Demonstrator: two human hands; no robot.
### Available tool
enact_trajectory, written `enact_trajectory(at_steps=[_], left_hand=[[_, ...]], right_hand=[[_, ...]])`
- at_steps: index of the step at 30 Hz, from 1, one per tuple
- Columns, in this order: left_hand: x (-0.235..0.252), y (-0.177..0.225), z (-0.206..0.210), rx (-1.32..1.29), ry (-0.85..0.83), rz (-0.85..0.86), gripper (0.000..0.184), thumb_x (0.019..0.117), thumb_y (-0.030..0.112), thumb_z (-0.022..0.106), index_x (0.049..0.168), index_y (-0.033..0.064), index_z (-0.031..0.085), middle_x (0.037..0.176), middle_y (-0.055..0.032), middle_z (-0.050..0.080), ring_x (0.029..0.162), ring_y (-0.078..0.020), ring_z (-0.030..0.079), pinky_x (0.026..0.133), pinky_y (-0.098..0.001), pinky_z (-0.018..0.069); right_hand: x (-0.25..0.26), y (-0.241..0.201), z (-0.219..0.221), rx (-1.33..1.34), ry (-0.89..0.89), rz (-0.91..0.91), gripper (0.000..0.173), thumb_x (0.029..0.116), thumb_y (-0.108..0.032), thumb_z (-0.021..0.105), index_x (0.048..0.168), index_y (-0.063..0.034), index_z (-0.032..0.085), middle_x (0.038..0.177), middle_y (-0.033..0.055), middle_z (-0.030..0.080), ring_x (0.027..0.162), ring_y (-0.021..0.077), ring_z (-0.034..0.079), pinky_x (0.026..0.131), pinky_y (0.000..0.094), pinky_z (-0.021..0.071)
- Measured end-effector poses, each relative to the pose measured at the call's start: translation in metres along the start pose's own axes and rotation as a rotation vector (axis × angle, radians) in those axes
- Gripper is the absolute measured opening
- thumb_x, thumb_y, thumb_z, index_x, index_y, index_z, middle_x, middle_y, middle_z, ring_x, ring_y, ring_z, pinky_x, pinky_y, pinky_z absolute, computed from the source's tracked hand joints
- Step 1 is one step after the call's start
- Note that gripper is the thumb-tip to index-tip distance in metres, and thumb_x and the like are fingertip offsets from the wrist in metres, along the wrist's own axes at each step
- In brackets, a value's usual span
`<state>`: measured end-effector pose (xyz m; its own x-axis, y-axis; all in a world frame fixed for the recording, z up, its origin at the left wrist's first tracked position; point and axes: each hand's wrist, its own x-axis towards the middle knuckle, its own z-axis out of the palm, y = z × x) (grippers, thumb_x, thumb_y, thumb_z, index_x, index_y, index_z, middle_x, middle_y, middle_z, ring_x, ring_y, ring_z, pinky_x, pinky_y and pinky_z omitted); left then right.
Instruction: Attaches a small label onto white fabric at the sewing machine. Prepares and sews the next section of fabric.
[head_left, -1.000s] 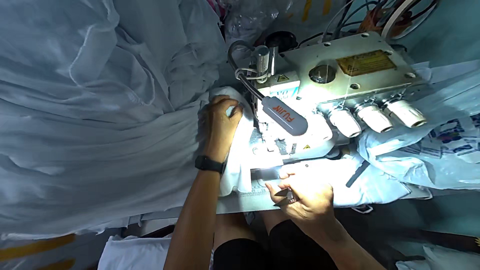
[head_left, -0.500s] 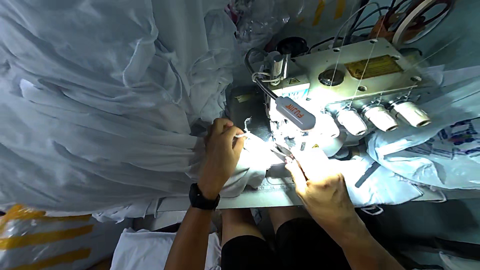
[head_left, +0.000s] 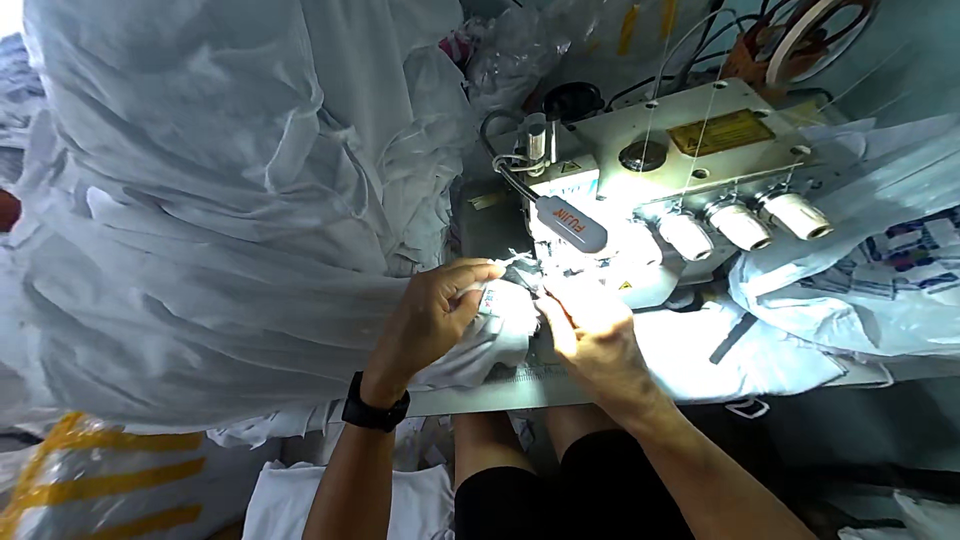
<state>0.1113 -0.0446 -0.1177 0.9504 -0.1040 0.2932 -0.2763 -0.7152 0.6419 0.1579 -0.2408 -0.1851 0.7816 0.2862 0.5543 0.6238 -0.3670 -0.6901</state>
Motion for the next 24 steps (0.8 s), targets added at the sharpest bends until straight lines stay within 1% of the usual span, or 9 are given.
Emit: enact_trajectory(at_steps=[3,8,11,14,16,18,20,22,24], left_hand=[[0.001,0.0,0.0,0.016,-0.01,0.075,0.033,0.0901,-0.004,0.061,0.122,-0.0056,0.069,0.125,-0.0158,0.069,0.114,-0.0132,0.067,0.098,-0.0249,0.0528],[0.002,0.005,0.003,0.081,-0.03,0.119,0.036,0.0868,-0.004,0.061,0.122,-0.0051,0.07,0.126,-0.0159,0.069,0.117,-0.0182,0.066,0.101,-0.0335,0.0516],[0.0,0.009,0.003,0.112,-0.039,0.085,0.039,0.0864,-0.004,0.062,0.125,-0.0033,0.069,0.129,-0.0141,0.068,0.12,-0.0209,0.065,0.104,-0.0432,0.0491],[-0.003,0.016,-0.006,0.232,-0.004,0.036,0.038,0.091,-0.001,0.066,0.129,-0.0066,0.065,0.133,-0.0209,0.064,0.111,-0.0272,0.068,0.093,-0.0399,0.0556],[-0.012,0.03,-0.02,0.31,0.073,-0.006,0.02,0.0943,0.002,0.065,0.112,-0.0079,0.071,0.127,-0.0224,0.066,0.107,-0.0268,0.07,0.092,-0.0362,0.057],[-0.026,0.057,-0.041,0.343,0.192,0.006,0.015,0.0985,0.005,0.061,0.102,-0.006,0.071,0.115,-0.0166,0.07,0.1,-0.0169,0.07,0.09,-0.0283,0.0559],[-0.058,0.099,-0.071,0.342,0.333,0.015,0.018,0.1039,0.01,0.055,0.112,-0.0004,0.067,0.111,-0.0048,0.07,0.097,-0.005,0.066,0.086,-0.0211,0.0548],[-0.124,0.143,-0.1,0.319,0.465,-0.012,0.017,0.1038,0.018,0.058,0.116,0.0101,0.066,0.111,0.0057,0.069,0.101,-0.0032,0.066,0.09,-0.0227,0.0548],[-0.2,0.193,-0.121,0.221,0.389,-0.097,0.013,0.1019,0.023,0.06,0.104,0.0124,0.067,0.1,0.0061,0.07,0.097,-0.0034,0.065,0.09,-0.0236,0.0519]], right_hand=[[0.008,-0.004,-0.018,0.306,-0.155,0.293,0.014,0.0953,-0.01,0.062,0.094,-0.0017,0.073,0.077,-0.0013,0.064,0.065,-0.0034,0.055,0.062,0.0127,0.0464],[0.019,-0.015,-0.02,0.637,-0.314,0.546,0.009,0.0925,-0.003,0.066,0.098,-0.0045,0.074,0.069,-0.0078,0.061,0.052,-0.0042,0.049,0.051,0.0128,0.0423],[0.025,-0.018,-0.015,0.677,-0.356,0.537,0.01,0.0948,-0.002,0.064,0.096,-0.0044,0.074,0.068,-0.007,0.062,0.051,-0.0029,0.048,0.05,0.0137,0.0417],[0.026,-0.019,-0.018,0.685,-0.287,0.418,0.012,0.0946,-0.001,0.062,0.097,-0.0049,0.073,0.071,-0.0097,0.064,0.053,-0.0057,0.049,0.051,0.012,0.0427],[0.022,-0.017,-0.014,0.641,-0.18,0.248,0.015,0.0927,-0.005,0.066,0.106,-0.0009,0.072,0.083,-0.006,0.068,0.06,-0.0067,0.054,0.056,0.0099,0.0477],[0.011,-0.019,0.002,0.614,-0.176,0.152,0.038,0.0864,-0.014,0.075,0.119,0.0045,0.068,0.092,-0.0003,0.068,0.066,-0.0058,0.055,0.06,0.011,0.0482],[-0.008,-0.027,0.018,0.718,-0.397,0.101,0.03,0.086,-0.013,0.077,0.109,0.005,0.069,0.089,0.0028,0.065,0.065,-0.0021,0.052,0.06,0.0152,0.0468],[-0.025,-0.041,0.011,0.965,-0.84,0.051,0.009,0.091,-0.008,0.069,0.091,0.0008,0.068,0.072,-0.0063,0.064,0.063,-0.0078,0.056,0.06,0.0122,0.048],[-0.018,-0.048,-0.019,1.142,-1.165,-0.226,0.019,0.0944,-0.015,0.068,0.085,0.0007,0.065,0.067,-0.005,0.061,0.061,-0.0086,0.054,0.057,0.0095,0.0437]])
